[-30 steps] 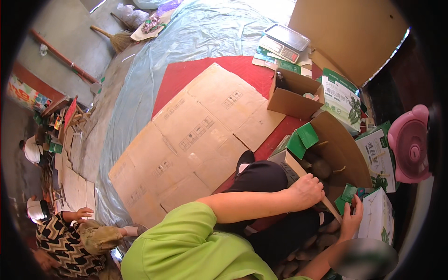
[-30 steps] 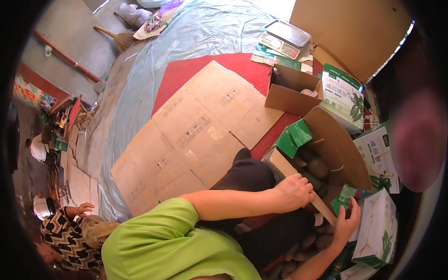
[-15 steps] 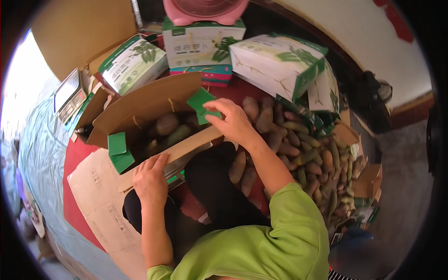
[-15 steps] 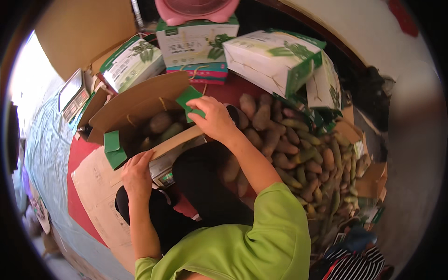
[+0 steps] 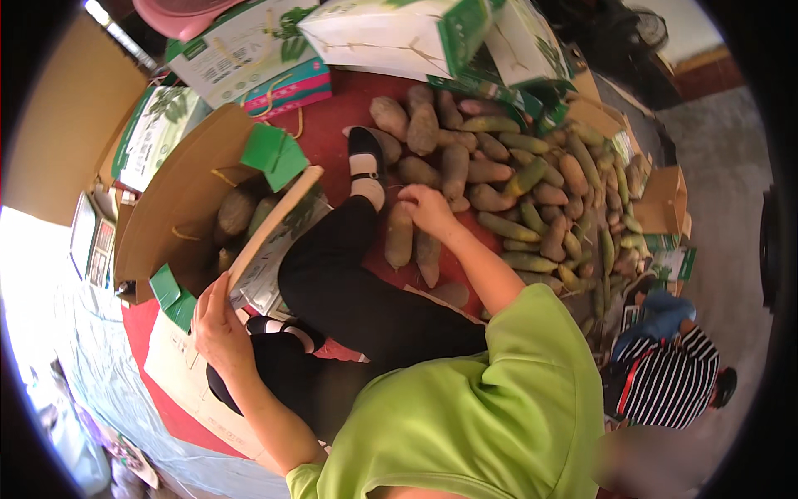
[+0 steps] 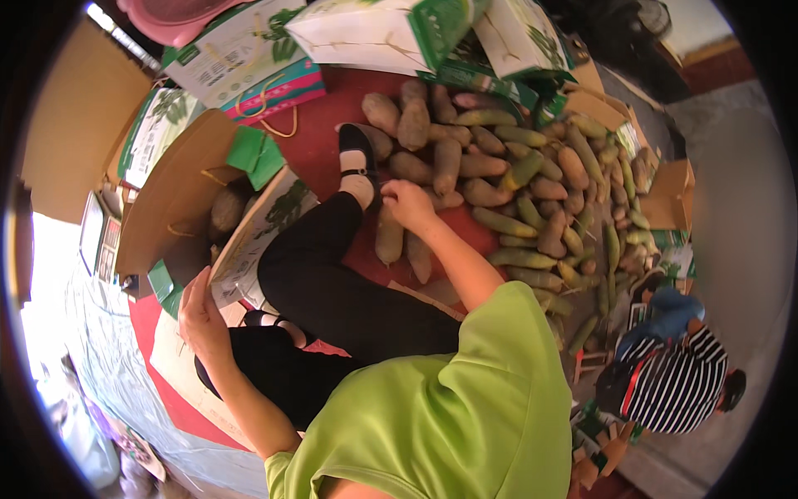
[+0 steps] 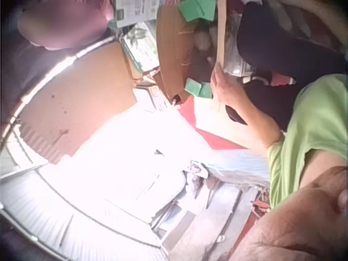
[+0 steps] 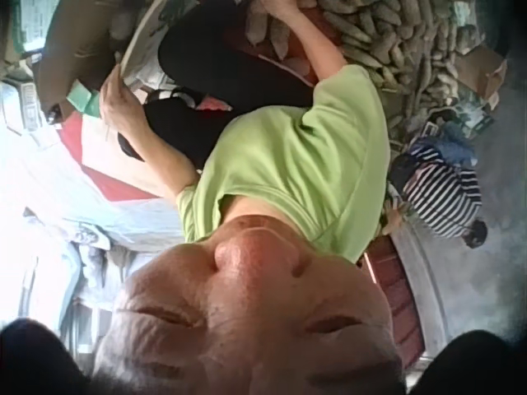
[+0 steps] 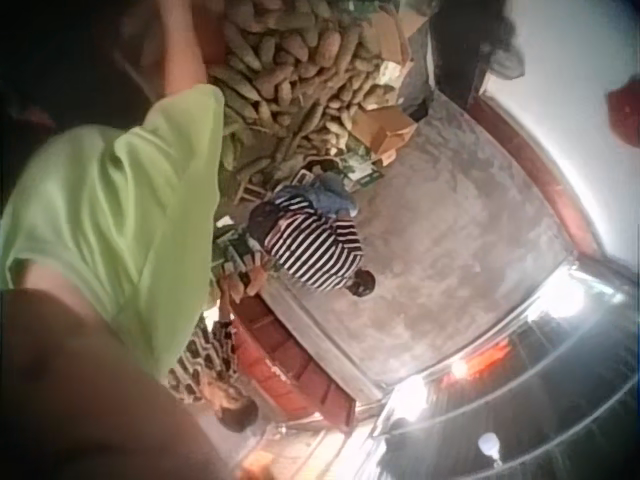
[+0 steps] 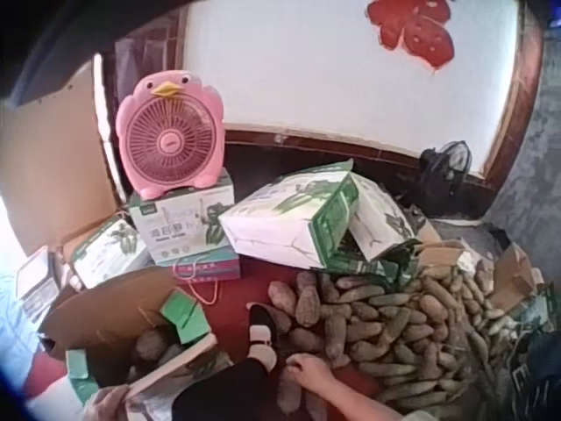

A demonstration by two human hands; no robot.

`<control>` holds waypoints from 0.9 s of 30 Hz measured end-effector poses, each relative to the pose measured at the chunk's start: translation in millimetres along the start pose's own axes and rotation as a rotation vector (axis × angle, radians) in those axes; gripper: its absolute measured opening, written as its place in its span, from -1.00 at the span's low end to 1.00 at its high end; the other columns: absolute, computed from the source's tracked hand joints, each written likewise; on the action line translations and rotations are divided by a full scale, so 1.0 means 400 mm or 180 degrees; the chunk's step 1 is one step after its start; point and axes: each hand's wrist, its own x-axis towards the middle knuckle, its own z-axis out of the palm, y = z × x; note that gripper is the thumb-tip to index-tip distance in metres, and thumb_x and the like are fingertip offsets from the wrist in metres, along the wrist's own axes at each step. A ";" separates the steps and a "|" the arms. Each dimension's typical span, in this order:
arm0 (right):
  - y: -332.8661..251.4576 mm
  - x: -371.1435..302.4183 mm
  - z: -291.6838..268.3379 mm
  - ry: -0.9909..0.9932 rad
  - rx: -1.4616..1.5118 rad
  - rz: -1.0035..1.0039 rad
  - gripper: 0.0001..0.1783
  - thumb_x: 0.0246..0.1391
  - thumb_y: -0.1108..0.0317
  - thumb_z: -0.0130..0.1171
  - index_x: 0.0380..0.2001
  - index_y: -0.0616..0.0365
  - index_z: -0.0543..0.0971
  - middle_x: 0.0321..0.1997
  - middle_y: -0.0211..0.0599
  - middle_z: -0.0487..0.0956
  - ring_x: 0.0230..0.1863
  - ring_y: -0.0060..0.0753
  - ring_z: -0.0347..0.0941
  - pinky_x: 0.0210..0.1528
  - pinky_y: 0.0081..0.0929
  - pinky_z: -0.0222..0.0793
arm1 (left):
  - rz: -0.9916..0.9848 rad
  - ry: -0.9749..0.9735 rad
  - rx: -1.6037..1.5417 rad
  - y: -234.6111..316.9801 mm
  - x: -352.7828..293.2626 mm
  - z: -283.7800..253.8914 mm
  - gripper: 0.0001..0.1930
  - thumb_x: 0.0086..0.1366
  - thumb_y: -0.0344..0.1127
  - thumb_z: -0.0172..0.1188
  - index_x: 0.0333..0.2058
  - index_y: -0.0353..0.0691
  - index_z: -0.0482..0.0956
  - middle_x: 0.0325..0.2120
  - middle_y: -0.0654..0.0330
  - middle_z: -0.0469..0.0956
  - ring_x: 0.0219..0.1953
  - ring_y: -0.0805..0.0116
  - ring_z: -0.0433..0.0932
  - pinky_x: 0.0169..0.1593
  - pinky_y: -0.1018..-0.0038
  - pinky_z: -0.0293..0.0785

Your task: Sorting vegetables from a pile and placing them into cardboard boxes for packaging.

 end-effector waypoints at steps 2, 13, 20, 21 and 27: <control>0.073 -0.076 0.033 -0.0110 -0.0118 0.0182 -0.82 -0.06 0.34 0.10 -0.33 0.09 0.57 -0.27 -0.12 0.55 -0.18 -0.03 0.46 -0.16 -0.19 0.38 | 0.0034 0.0022 0.0027 -0.005 -0.005 0.002 -0.70 0.16 -0.53 0.03 -0.17 -0.09 0.59 -0.26 0.22 0.58 -0.21 0.22 0.54 -0.14 0.37 0.43; 0.372 -0.296 0.044 -0.0148 -0.0109 0.1758 -0.80 -0.12 0.37 0.18 -0.36 0.14 0.61 -0.33 -0.11 0.61 -0.25 -0.19 0.55 -0.16 -0.34 0.43 | 0.0192 0.0065 0.0051 -0.007 -0.014 0.014 -0.73 0.25 -0.49 -0.01 -0.15 -0.08 0.59 -0.25 0.21 0.58 -0.22 0.24 0.57 -0.19 0.42 0.45; 0.508 -0.266 -0.022 0.0796 0.0174 0.2521 -0.84 -0.11 0.41 0.17 -0.40 0.20 0.61 -0.53 -0.18 0.60 -0.43 -0.35 0.55 -0.33 -0.42 0.42 | 0.0316 0.0099 0.0218 -0.016 -0.011 0.017 -0.75 0.27 -0.49 -0.01 -0.15 -0.11 0.58 -0.25 0.19 0.58 -0.25 0.25 0.58 -0.22 0.43 0.47; 0.546 -0.261 -0.036 0.0802 0.0175 0.2546 -0.84 -0.11 0.41 0.17 -0.40 0.20 0.61 -0.53 -0.18 0.60 -0.43 -0.35 0.55 -0.33 -0.42 0.42 | 0.0332 0.0079 0.0215 -0.010 -0.008 0.020 -0.75 0.27 -0.49 -0.01 -0.15 -0.11 0.58 -0.25 0.19 0.58 -0.25 0.25 0.58 -0.22 0.43 0.47; 0.701 -0.230 -0.129 0.1724 0.0376 0.2738 -0.80 -0.10 0.37 0.19 -0.38 0.25 0.60 -0.54 -0.16 0.59 -0.53 -0.35 0.53 -0.41 -0.40 0.41 | 0.0447 0.0106 0.0266 -0.009 0.004 0.049 -0.76 0.28 -0.49 -0.02 -0.15 -0.16 0.57 -0.26 0.18 0.58 -0.26 0.26 0.58 -0.23 0.44 0.47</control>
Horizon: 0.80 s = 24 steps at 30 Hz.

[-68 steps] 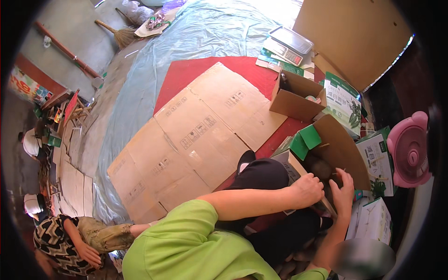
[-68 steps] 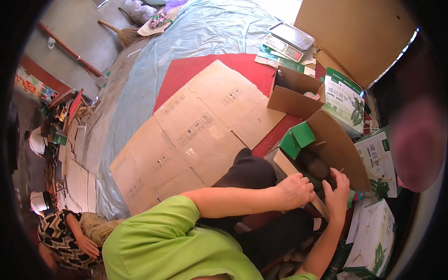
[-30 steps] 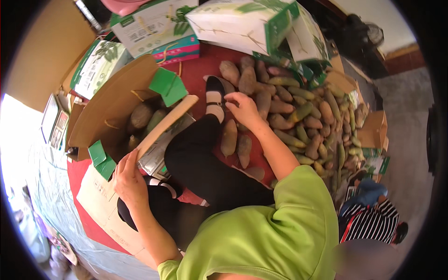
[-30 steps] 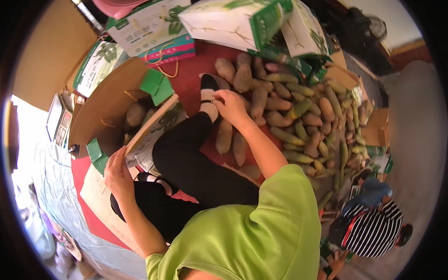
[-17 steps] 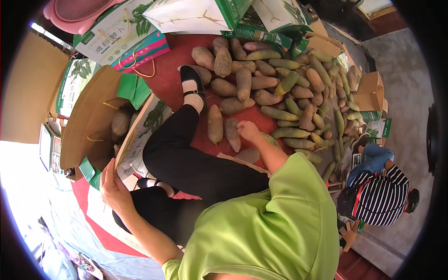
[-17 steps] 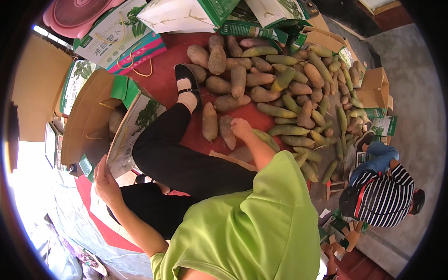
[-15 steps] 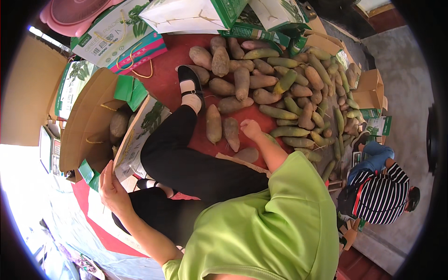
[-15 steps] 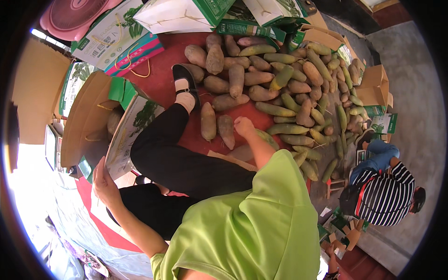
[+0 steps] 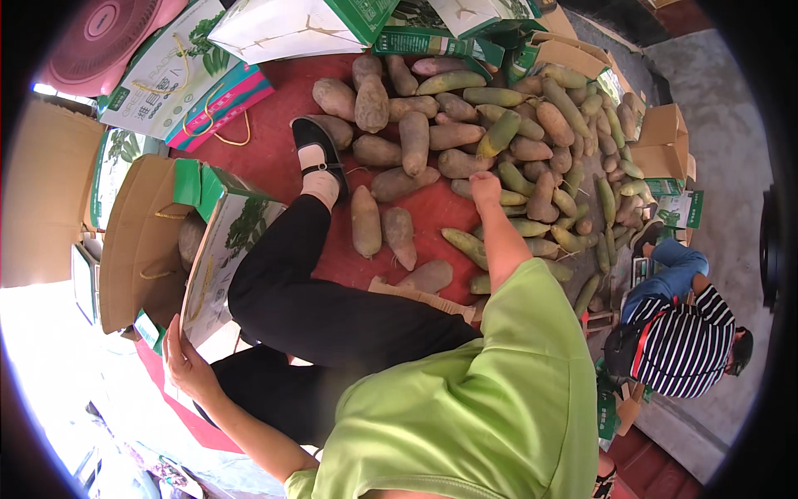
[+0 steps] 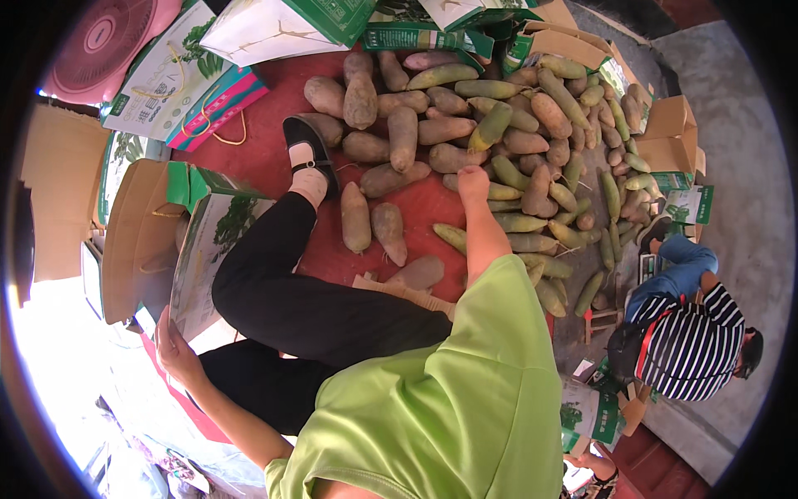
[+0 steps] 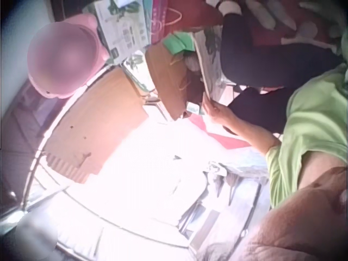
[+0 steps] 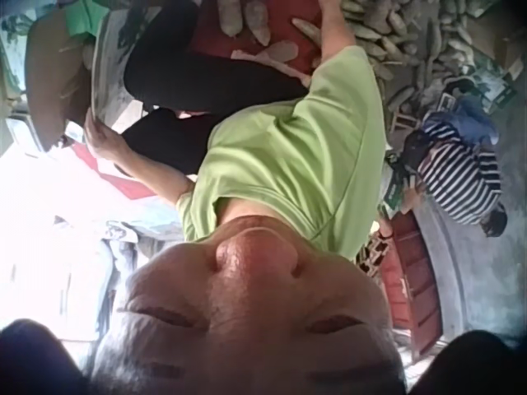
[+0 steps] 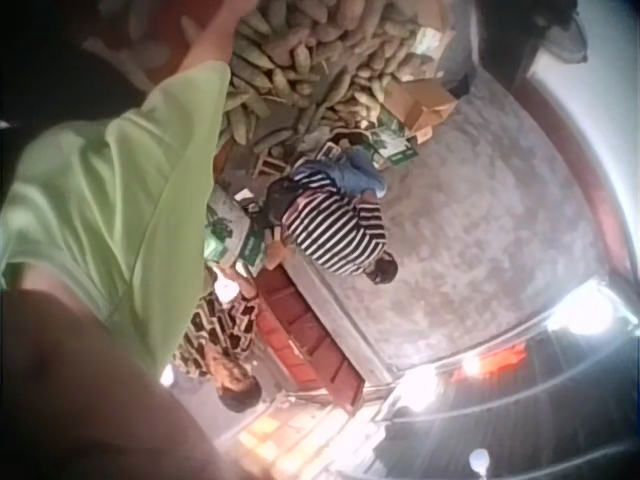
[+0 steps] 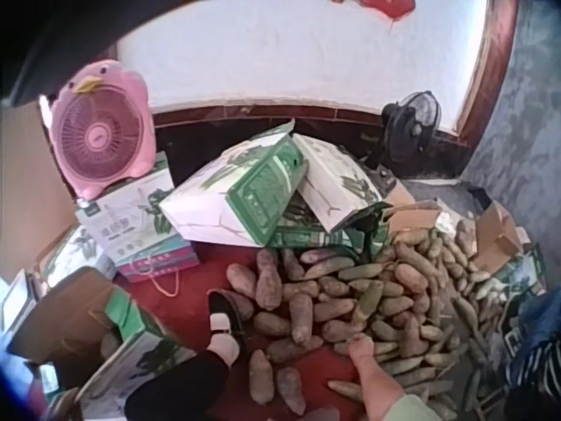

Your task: Sorting vegetables from a pile and placing them into cardboard boxes for packaging.

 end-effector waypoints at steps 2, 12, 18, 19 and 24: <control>-0.054 0.007 0.003 0.0452 -0.0392 -0.0457 -0.77 -0.08 0.35 0.17 -0.36 0.27 0.59 -0.52 -0.11 0.59 -0.54 -0.28 0.53 -0.41 -0.37 0.41 | 0.0022 0.0073 0.0102 -0.013 -0.010 -0.017 -0.77 0.27 -0.50 -0.01 -0.16 -0.17 0.57 -0.25 0.19 0.58 -0.24 0.25 0.58 -0.21 0.44 0.48; -0.060 0.155 -0.013 -0.0330 -0.1162 0.0097 -0.50 -0.07 0.00 0.23 -0.31 0.30 0.60 -0.47 -0.10 0.60 -0.49 -0.29 0.55 -0.38 -0.29 0.46 | -0.0499 -0.0040 -0.0116 0.010 -0.015 -0.022 -0.58 0.06 -0.70 -0.09 -0.14 -0.20 0.57 -0.22 0.06 0.56 -0.13 0.18 0.54 -0.07 0.43 0.43; 0.018 0.248 -0.018 -0.0953 -0.4389 -0.1990 -0.80 -0.03 0.19 0.05 -0.41 -0.03 0.61 -0.35 -0.30 0.62 -0.27 -0.27 0.58 -0.29 -0.30 0.49 | -0.0312 0.0094 0.0150 0.015 0.007 -0.027 -0.70 0.05 -0.53 0.04 -0.21 -0.14 0.57 -0.29 0.16 0.57 -0.22 0.13 0.53 -0.11 0.31 0.41; 0.027 0.266 -0.011 -0.0873 -0.4385 -0.2070 -0.76 -0.04 0.18 0.04 -0.51 0.00 0.65 -0.40 -0.26 0.63 -0.33 -0.25 0.58 -0.31 -0.31 0.48 | -0.0308 0.0107 0.0213 0.012 0.009 -0.030 -0.71 0.05 -0.52 0.05 -0.22 -0.14 0.57 -0.30 0.18 0.57 -0.22 0.14 0.53 -0.12 0.32 0.41; 0.092 0.386 -0.058 -0.1226 -0.4075 -0.1464 -0.84 -0.05 0.30 0.07 -0.47 0.06 0.62 -0.51 -0.32 0.58 -0.48 -0.36 0.52 -0.49 -0.34 0.41 | -0.0274 0.0172 0.0169 -0.012 0.005 -0.012 -0.72 0.04 -0.52 0.06 -0.24 -0.12 0.57 -0.30 0.22 0.57 -0.23 0.18 0.54 -0.13 0.32 0.42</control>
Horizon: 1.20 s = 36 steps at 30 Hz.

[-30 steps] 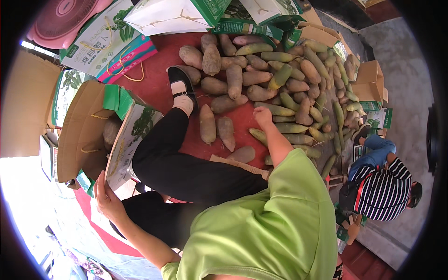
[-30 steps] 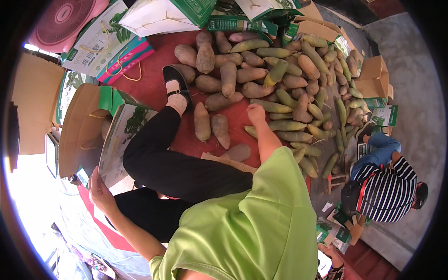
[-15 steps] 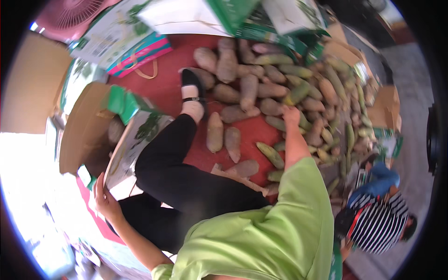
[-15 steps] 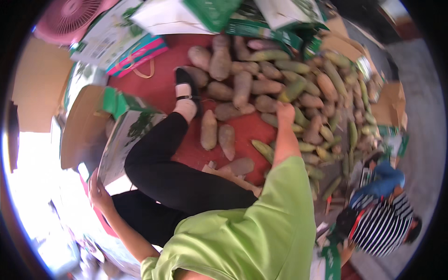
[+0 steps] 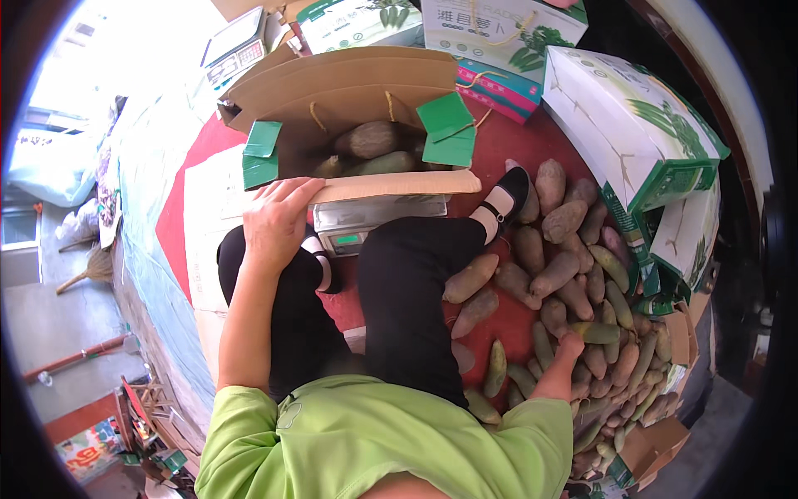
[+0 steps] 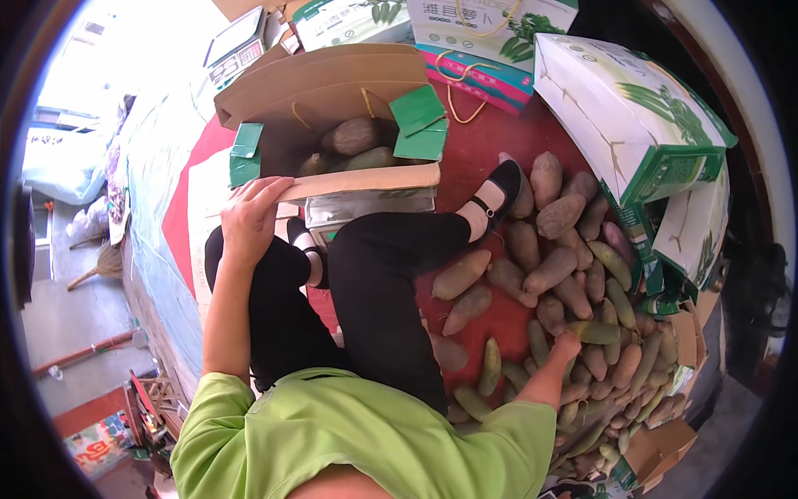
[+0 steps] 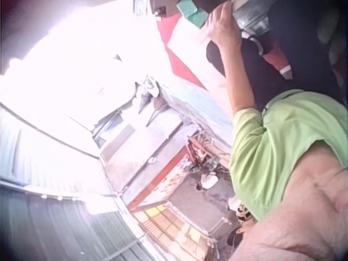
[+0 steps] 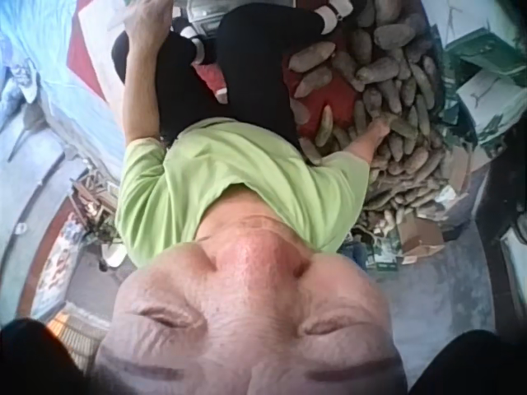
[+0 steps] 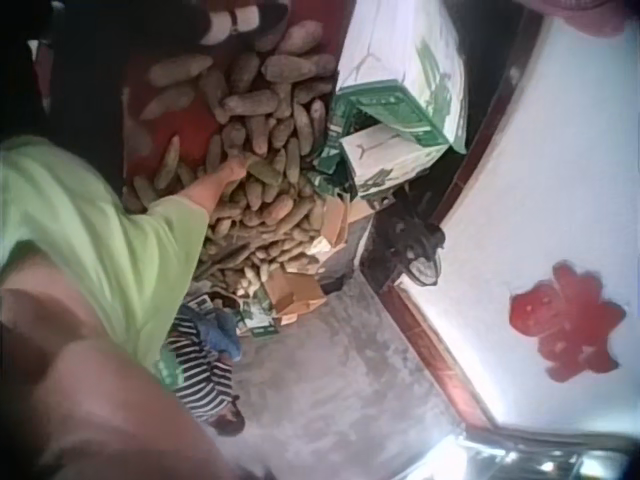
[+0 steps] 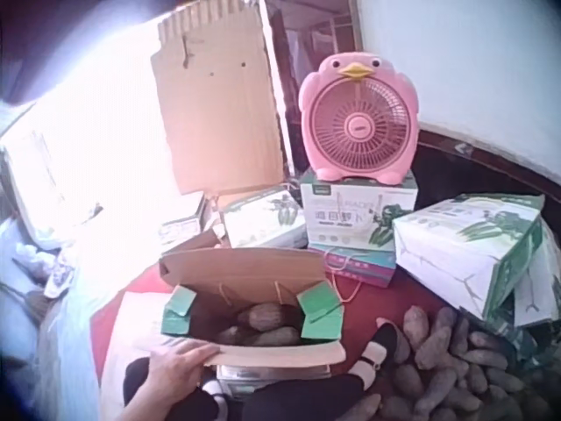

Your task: Sorting vegetables from a pile and placing them into cardboard boxes for packaging.

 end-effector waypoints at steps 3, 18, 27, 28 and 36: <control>-0.163 -0.079 -0.051 -0.0421 0.4456 0.1808 -0.85 -0.07 0.31 0.07 -0.43 0.05 0.59 -0.58 -0.37 0.49 -0.56 -0.42 0.40 -0.60 -0.45 0.29 | -0.0028 -0.0069 0.0145 0.017 -0.013 -0.039 -0.74 0.06 -0.52 0.08 -0.25 -0.15 0.58 -0.31 0.19 0.59 -0.24 0.18 0.55 -0.14 0.33 0.42; -0.279 -0.319 -0.361 0.0748 0.6534 0.0051 -0.79 0.17 0.27 -0.04 -0.15 0.07 0.39 0.04 -0.34 0.48 -0.17 -0.49 0.43 -0.17 -0.44 0.28 | 0.0172 -0.0074 -0.0040 -0.003 -0.024 -0.024 -0.75 0.09 -0.43 0.10 -0.22 -0.09 0.57 -0.31 0.27 0.56 -0.22 0.25 0.53 -0.13 0.33 0.44; -0.330 -0.443 -0.640 0.1294 0.6687 -0.0124 -0.88 0.15 0.32 -0.05 -0.32 0.12 0.39 -0.32 -0.37 0.45 -0.35 -0.47 0.35 -0.24 -0.47 0.35 | 0.0475 0.0056 -0.0387 -0.005 -0.027 -0.035 -0.82 0.14 -0.39 0.13 -0.25 -0.13 0.57 -0.31 0.26 0.56 -0.26 0.21 0.53 -0.16 0.32 0.45; -0.351 -0.472 -0.693 0.1202 0.6742 -0.0555 -0.88 0.16 0.32 -0.04 -0.32 0.12 0.39 -0.32 -0.36 0.45 -0.35 -0.48 0.34 -0.25 -0.48 0.34 | 0.0532 0.0095 -0.0438 -0.004 -0.028 -0.034 -0.82 0.13 -0.39 0.13 -0.25 -0.13 0.57 -0.31 0.26 0.56 -0.26 0.21 0.53 -0.17 0.32 0.45; -0.621 -0.792 -1.180 0.1144 0.6042 -0.3568 -0.85 0.22 0.38 -0.12 -0.37 0.20 0.40 -0.33 -0.30 0.40 -0.36 -0.51 0.31 -0.20 -0.42 0.37 | 0.0705 0.0187 -0.0595 0.006 -0.042 -0.029 -0.82 0.10 -0.40 0.15 -0.28 -0.13 0.58 -0.31 0.26 0.57 -0.28 0.23 0.54 -0.20 0.32 0.45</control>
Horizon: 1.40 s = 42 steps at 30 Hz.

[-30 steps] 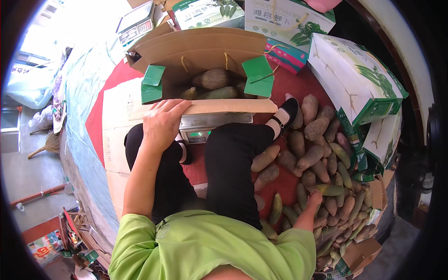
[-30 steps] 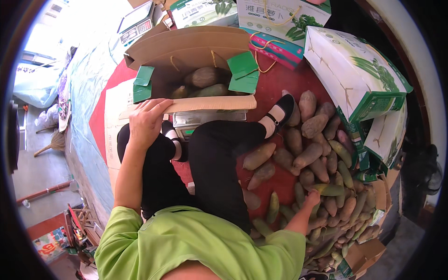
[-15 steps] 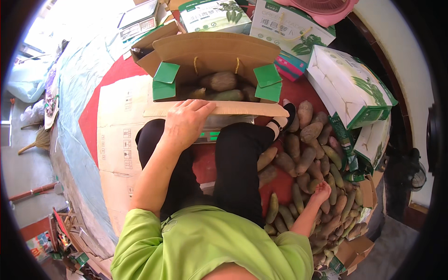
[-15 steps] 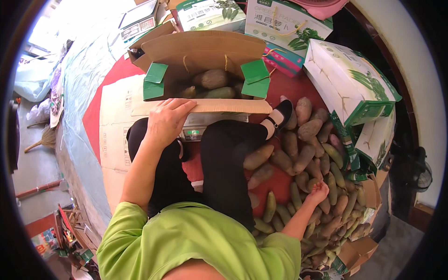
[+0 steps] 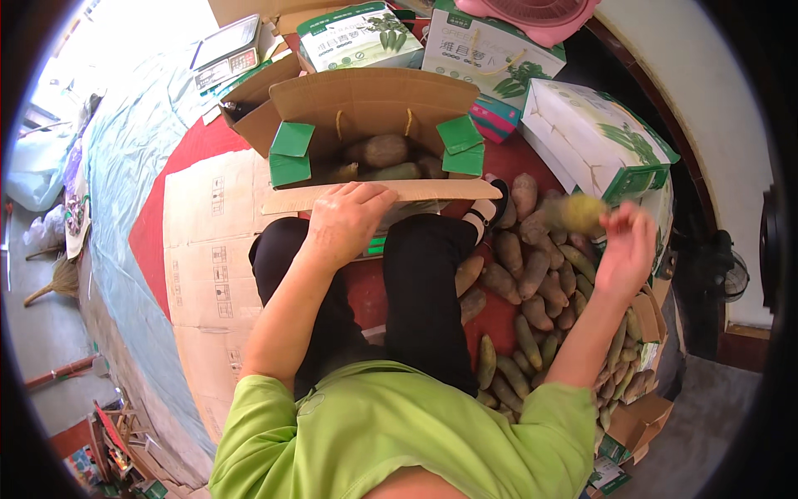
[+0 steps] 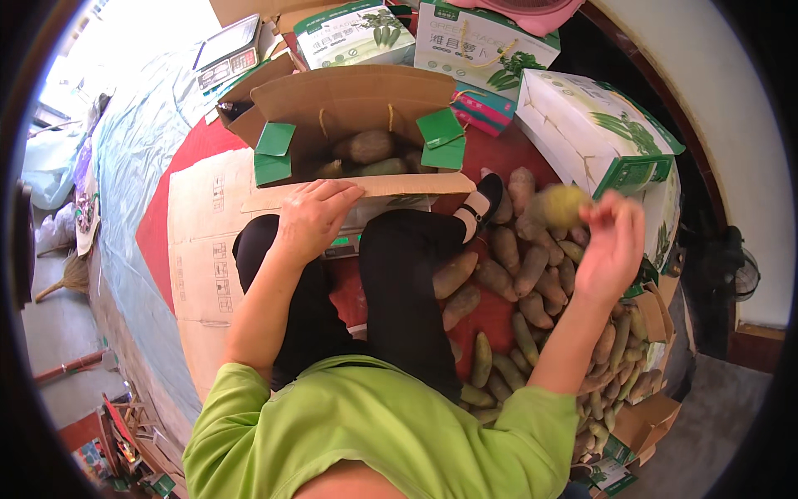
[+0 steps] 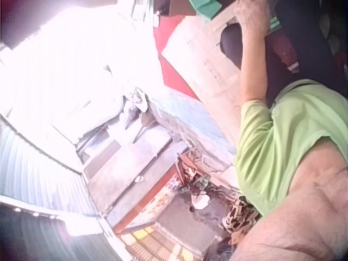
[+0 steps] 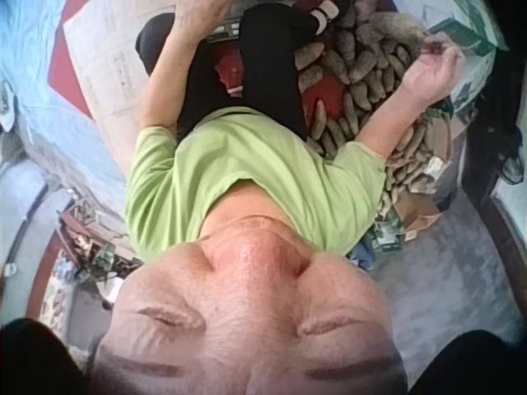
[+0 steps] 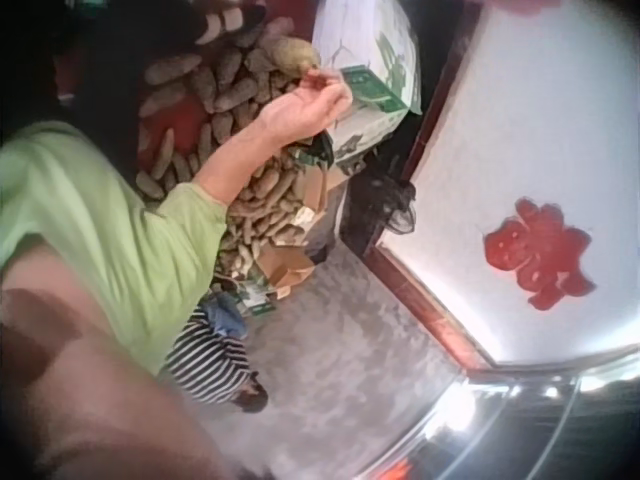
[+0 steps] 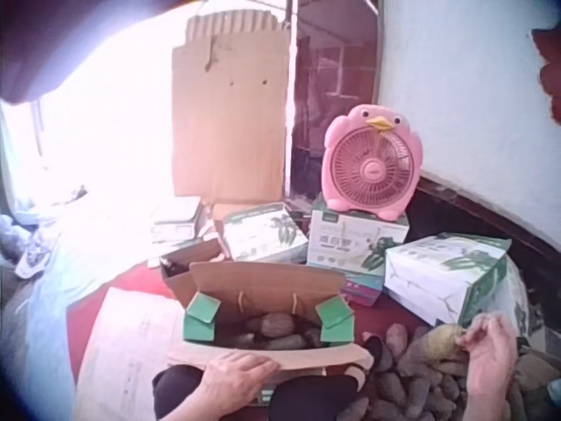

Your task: Sorting vegetables from a pile and placing them into cardboard boxes for packaging.

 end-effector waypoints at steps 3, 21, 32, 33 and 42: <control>-0.043 0.081 0.164 -0.0402 0.0347 0.0053 -0.84 0.18 0.41 -0.05 -0.37 0.28 0.46 -0.36 -0.32 0.43 -0.29 -0.49 0.38 -0.18 -0.38 0.43 | 0.0025 0.0060 -0.0052 0.002 -0.003 -0.003 -0.83 0.10 -0.41 0.15 -0.29 -0.13 0.58 -0.32 0.27 0.57 -0.29 0.24 0.54 -0.21 0.33 0.46; 0.416 -0.016 0.134 -0.0008 -0.0479 0.1075 -0.82 0.17 0.24 0.03 -0.28 0.07 0.51 -0.30 -0.48 0.55 -0.32 -0.67 0.40 -0.34 -0.66 0.32 | -0.0042 0.0153 -0.0333 0.006 0.026 -0.011 -0.84 0.10 -0.39 0.18 -0.29 -0.15 0.58 -0.35 0.21 0.56 -0.29 0.19 0.54 -0.21 0.34 0.45; 0.422 0.024 0.060 -0.0313 -0.1055 0.1792 -0.82 0.05 0.33 0.11 -0.30 0.16 0.54 -0.43 -0.44 0.54 -0.45 -0.64 0.41 -0.48 -0.61 0.32 | -0.0302 0.0193 -0.0517 0.032 0.036 -0.019 -0.87 0.17 -0.43 0.13 -0.31 -0.25 0.59 -0.35 0.12 0.57 -0.28 0.16 0.55 -0.18 0.39 0.45; 0.411 0.061 0.076 -0.0227 -0.1062 0.1445 -0.81 -0.02 0.32 0.12 -0.38 0.20 0.57 -0.46 -0.32 0.56 -0.46 -0.51 0.46 -0.44 -0.53 0.36 | -0.0359 0.0221 -0.0522 0.034 0.037 -0.014 -0.87 0.17 -0.42 0.13 -0.30 -0.26 0.59 -0.35 0.11 0.57 -0.29 0.16 0.55 -0.19 0.40 0.45; 0.371 0.272 0.309 -0.0285 -0.1791 0.0852 -0.80 -0.12 0.33 0.04 -0.49 0.15 0.62 -0.37 -0.06 0.60 -0.32 -0.07 0.54 -0.23 -0.29 0.44 | -0.0604 0.0606 -0.0665 -0.015 0.020 -0.033 -0.87 0.21 -0.46 0.11 -0.28 -0.29 0.59 -0.39 0.09 0.57 -0.38 0.25 0.56 -0.28 0.48 0.45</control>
